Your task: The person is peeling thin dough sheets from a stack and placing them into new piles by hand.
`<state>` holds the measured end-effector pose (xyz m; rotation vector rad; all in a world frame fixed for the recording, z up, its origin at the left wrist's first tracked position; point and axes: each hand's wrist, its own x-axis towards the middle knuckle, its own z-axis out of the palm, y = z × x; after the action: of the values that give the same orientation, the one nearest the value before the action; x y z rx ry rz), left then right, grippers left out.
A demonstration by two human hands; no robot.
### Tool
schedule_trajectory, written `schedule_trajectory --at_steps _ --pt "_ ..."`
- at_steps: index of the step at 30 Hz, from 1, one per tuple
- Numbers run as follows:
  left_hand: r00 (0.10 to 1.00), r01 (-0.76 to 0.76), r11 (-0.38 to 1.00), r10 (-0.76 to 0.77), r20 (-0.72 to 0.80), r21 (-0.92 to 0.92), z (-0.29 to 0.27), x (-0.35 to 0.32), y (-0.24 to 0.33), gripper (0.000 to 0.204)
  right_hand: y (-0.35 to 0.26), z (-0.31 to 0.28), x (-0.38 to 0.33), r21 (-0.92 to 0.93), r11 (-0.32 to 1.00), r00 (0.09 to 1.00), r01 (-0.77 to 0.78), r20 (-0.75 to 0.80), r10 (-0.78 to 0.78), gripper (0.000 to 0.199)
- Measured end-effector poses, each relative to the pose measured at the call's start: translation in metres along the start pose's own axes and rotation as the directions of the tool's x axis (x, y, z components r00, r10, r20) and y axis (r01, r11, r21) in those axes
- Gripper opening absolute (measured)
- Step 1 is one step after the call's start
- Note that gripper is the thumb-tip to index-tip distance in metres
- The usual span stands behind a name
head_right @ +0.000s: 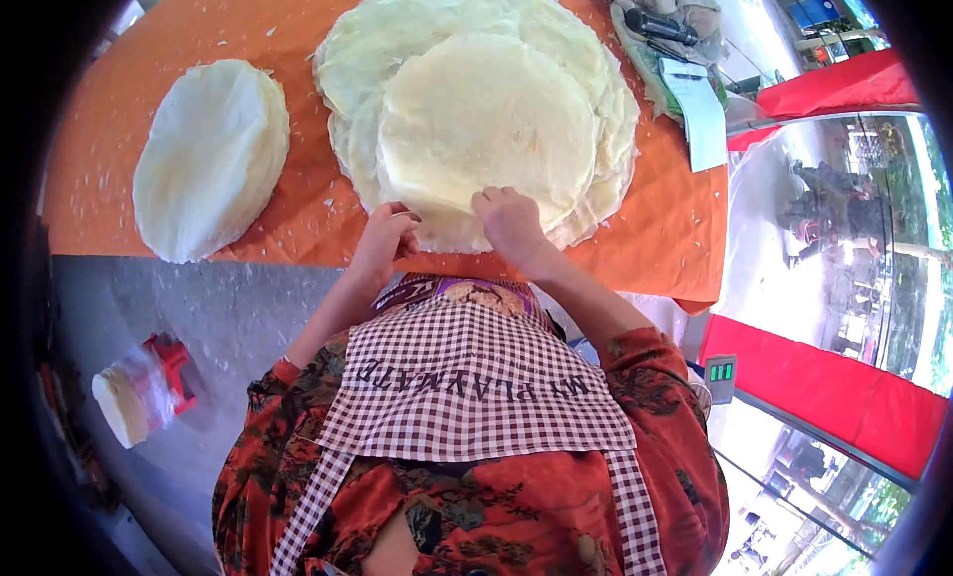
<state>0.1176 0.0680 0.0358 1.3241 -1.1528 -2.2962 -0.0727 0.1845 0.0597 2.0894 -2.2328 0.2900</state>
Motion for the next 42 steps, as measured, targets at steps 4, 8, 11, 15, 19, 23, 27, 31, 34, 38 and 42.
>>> schedule_trajectory --at_steps 4,8,11,15,19,23,27,31,34,38,42 --pt "0.919 0.218 0.959 -0.14 0.369 -0.181 -0.003 0.006 0.002 0.034 -0.005 0.003 -0.003 0.07 0.997 1.0 0.014 -0.007 -0.014 0.016" --pt "0.914 0.284 0.86 -0.111 0.39 -0.423 0.001 0.01 -0.007 0.035 -0.014 -0.008 -0.004 0.207 0.977 0.991 0.054 -0.127 -0.027 0.029" --pt "0.928 0.218 0.875 -0.049 0.369 -0.432 0.005 0.008 -0.01 0.037 -0.025 -0.007 -0.009 0.158 0.987 0.988 -0.022 -0.148 0.046 0.037" --pt "0.961 0.141 0.936 -0.052 0.271 -0.322 0.018 0.003 -0.006 0.038 -0.02 0.011 -0.011 0.146 0.986 0.986 -0.081 -0.13 0.1 0.034" --pt "0.899 -0.437 0.827 0.39 0.2 0.354 0.014 0.024 -0.037 0.046 0.007 -0.001 0.02 0.117 0.974 0.967 -0.195 0.19 0.17 0.022" --pt "0.885 -0.42 0.392 0.375 0.274 0.818 0.023 0.015 -0.028 0.051 0.124 -0.057 0.12 0.127 0.962 0.916 -0.243 0.355 0.184 0.029" --pt "0.893 -0.396 0.363 0.366 0.262 0.843 0.029 0.015 -0.022 0.047 0.243 -0.159 0.218 0.09 0.991 0.943 -0.096 0.327 0.062 0.039" --pt "0.943 -0.295 0.388 0.268 0.199 0.873 0.034 0.013 -0.022 0.045 0.318 -0.251 0.258 0.042 0.978 0.946 -0.204 -0.248 0.208 0.04" --pt "0.916 -0.346 0.431 0.348 0.2 0.834 0.027 0.004 -0.028 0.044 0.27 -0.317 0.276 -0.406 0.911 0.99 -0.078 -0.141 0.022 0.03" --pt "0.812 -0.404 0.668 0.576 -0.091 0.625 0.011 -0.001 -0.034 0.043 0.154 -0.297 0.209 -0.06 0.958 0.957 -0.28 -0.094 0.274 0.026" --pt "0.831 -0.306 0.867 0.445 -0.333 0.393 -0.008 0.014 -0.042 0.046 0.101 -0.13 0.102 -0.304 0.939 0.984 -0.163 -0.123 0.131 0.019"
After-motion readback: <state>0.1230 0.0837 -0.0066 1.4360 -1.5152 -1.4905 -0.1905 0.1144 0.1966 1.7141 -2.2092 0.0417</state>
